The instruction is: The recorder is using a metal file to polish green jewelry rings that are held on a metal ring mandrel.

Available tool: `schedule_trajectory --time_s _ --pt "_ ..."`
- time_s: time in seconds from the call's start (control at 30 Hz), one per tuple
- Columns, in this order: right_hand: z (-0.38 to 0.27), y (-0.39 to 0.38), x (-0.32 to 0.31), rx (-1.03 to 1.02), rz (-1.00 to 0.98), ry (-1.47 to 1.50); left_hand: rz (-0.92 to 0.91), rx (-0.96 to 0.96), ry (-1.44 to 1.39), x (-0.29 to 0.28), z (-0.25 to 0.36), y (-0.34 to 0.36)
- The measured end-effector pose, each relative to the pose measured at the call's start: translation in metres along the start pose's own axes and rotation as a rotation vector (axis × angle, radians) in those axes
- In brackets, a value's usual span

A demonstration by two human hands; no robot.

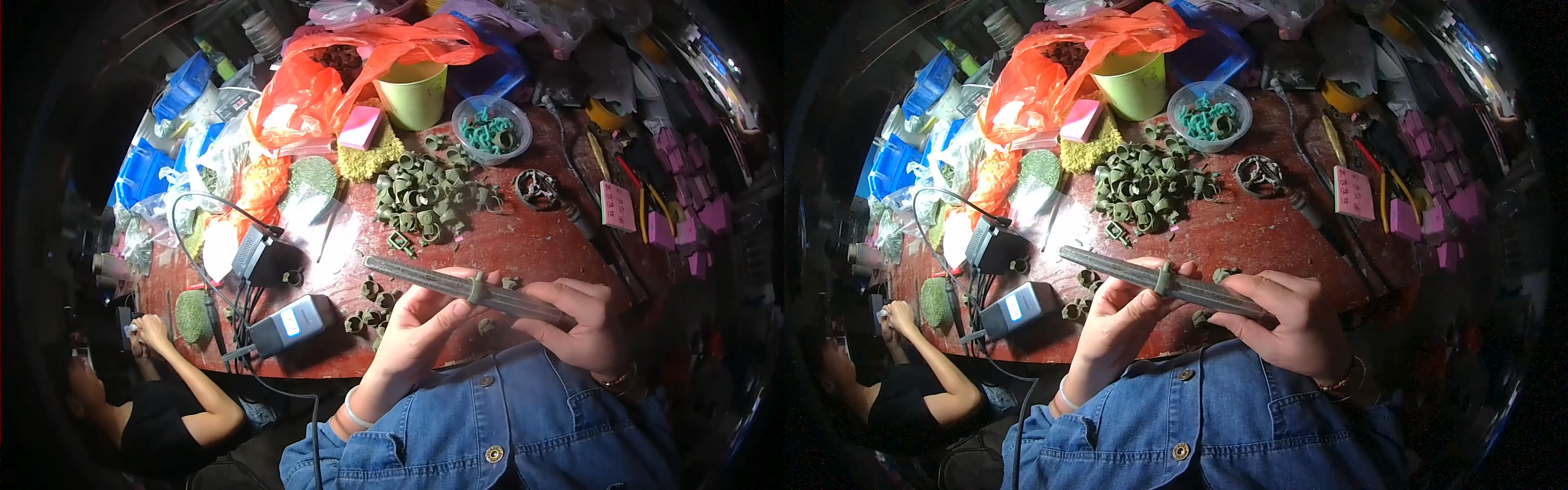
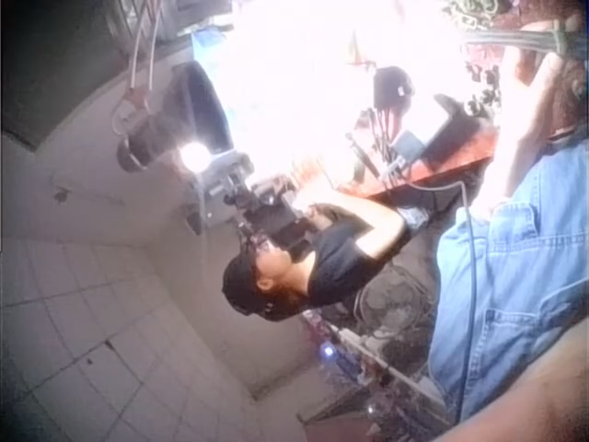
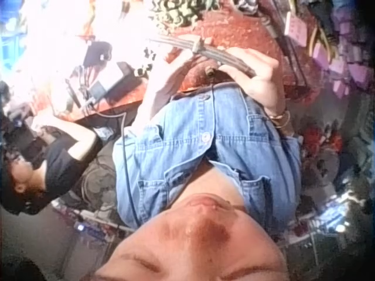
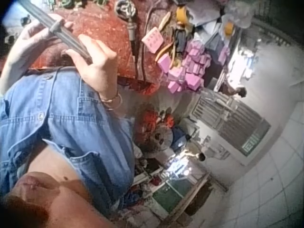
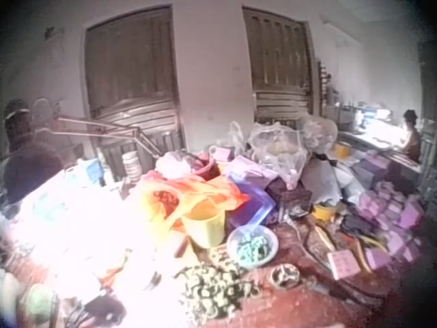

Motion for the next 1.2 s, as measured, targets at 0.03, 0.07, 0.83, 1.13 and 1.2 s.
schedule_trajectory --time_s 0.03,0.07,0.83,1.13,1.2 --pt "0.0 0.0 0.0 0.003 0.0 -0.014 0.0 0.0 0.0 0.0 0.001 0.0" --pt "0.0 0.0 0.001 0.004 0.001 -0.014 0.012 -0.018 0.028 0.0 0.001 0.0" --pt "0.002 -0.002 0.008 -0.017 0.019 -0.111 0.091 -0.03 0.175 -0.004 -0.002 -0.001" --pt "0.018 -0.007 0.011 0.131 -0.062 0.203 0.09 -0.019 0.238 -0.003 0.002 -0.003" --pt "0.018 -0.009 0.012 0.205 -0.085 0.269 0.066 -0.018 0.241 -0.004 0.002 -0.004"
Point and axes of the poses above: each hand's wrist, its own y-axis towards the middle knuckle, its own x-axis out of the palm, z = x × y, the point moved 1 cm from there along y, towards the middle knuckle, and after that the axes turned 4 degrees about z, right-handed, at the moved point
